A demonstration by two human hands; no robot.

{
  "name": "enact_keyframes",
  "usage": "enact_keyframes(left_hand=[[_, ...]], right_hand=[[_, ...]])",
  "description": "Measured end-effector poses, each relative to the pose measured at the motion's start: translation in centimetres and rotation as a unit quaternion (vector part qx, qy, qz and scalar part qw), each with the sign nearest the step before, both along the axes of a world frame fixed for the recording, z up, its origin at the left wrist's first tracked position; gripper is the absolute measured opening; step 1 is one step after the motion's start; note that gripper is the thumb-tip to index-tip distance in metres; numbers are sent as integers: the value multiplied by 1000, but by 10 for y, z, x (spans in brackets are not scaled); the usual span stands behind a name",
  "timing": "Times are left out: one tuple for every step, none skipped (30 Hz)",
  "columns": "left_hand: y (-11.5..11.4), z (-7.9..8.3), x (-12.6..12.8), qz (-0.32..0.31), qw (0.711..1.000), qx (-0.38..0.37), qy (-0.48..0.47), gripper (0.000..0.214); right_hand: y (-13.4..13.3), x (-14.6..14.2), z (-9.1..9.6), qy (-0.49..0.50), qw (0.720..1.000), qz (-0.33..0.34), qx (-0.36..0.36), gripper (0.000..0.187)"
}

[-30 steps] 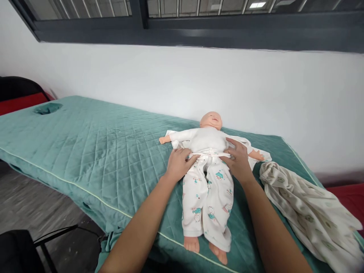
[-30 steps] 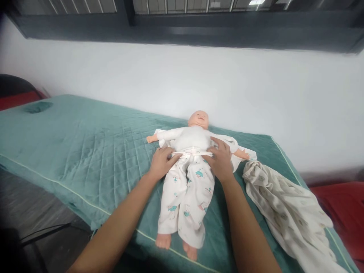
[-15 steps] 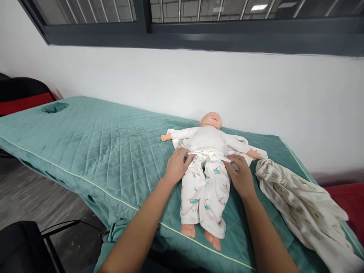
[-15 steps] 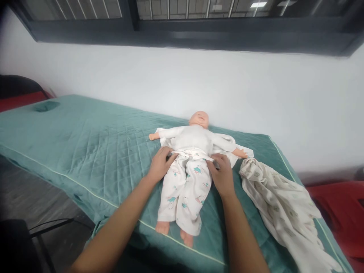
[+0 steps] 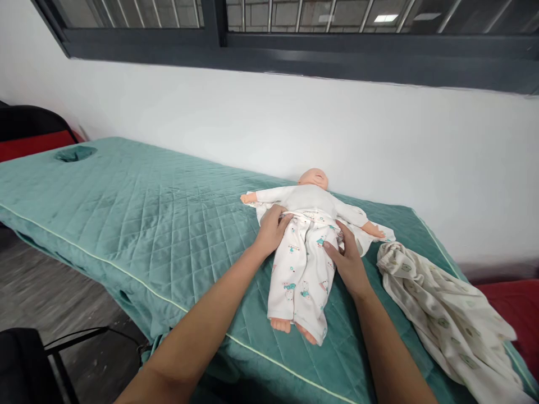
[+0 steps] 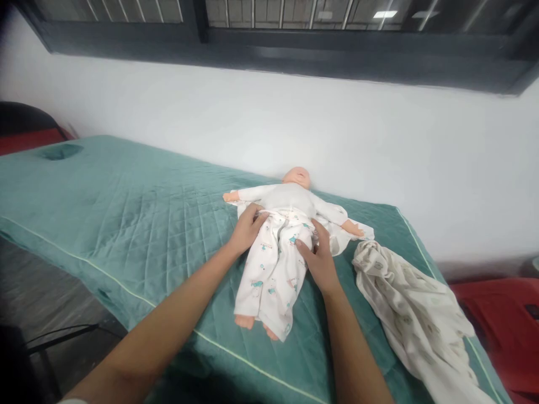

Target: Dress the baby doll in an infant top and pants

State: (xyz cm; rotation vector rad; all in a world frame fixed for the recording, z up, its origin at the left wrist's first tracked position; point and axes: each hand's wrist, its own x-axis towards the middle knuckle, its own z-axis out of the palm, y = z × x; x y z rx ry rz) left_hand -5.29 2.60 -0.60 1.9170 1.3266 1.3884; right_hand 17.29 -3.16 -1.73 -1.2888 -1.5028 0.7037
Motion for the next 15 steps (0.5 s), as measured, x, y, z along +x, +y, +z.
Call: enact_keyframes(left_hand=[[4, 0, 1, -1, 1000, 1, 2, 15], [7, -1, 3, -1, 1000, 2, 3, 15], [10, -2, 3, 0, 1000, 4, 6, 14], [12, -3, 4, 1, 1000, 10, 11, 14], [13, -4, 4, 4, 1000, 17, 19, 13], [13, -6, 3, 7, 999, 25, 31, 13], [13, -7, 3, 12, 998, 35, 44, 13], [12, -9, 2, 17, 997, 44, 58, 12], [11, -9, 1, 24, 996, 51, 71, 12], [10, -10, 0, 31, 994, 57, 83, 12], [8, -10, -1, 37, 993, 63, 93, 12], [7, -10, -1, 42, 992, 70, 100, 12], [5, -10, -2, 44, 991, 77, 105, 12], [2, -10, -2, 44, 989, 85, 109, 11], [0, -10, -3, 43, 988, 94, 112, 10]], right_hand=[[2, 0, 0, -5, 1000, -4, 4, 73], [4, 0, 0, -14, 1000, -9, 13, 74], [6, -1, 0, -29, 999, -15, 26, 74], [7, -1, 0, -49, 998, -18, 43, 75], [9, -1, 1, -74, 995, -18, 58, 75], [12, -2, 2, -101, 992, -16, 71, 76], [15, -4, 4, -128, 988, -14, 81, 76], [18, -5, 6, -154, 984, -14, 88, 75], [22, -7, 8, -176, 980, -16, 96, 74], [25, -10, 10, -192, 975, -20, 105, 71], [29, -12, 12, -204, 972, -25, 117, 68], [32, -14, 13, -211, 969, -30, 128, 64], [34, -16, 13, -216, 966, -35, 137, 60], [35, -18, 13, -219, 964, -39, 143, 55], [35, -19, 13, -222, 963, -43, 147, 51]])
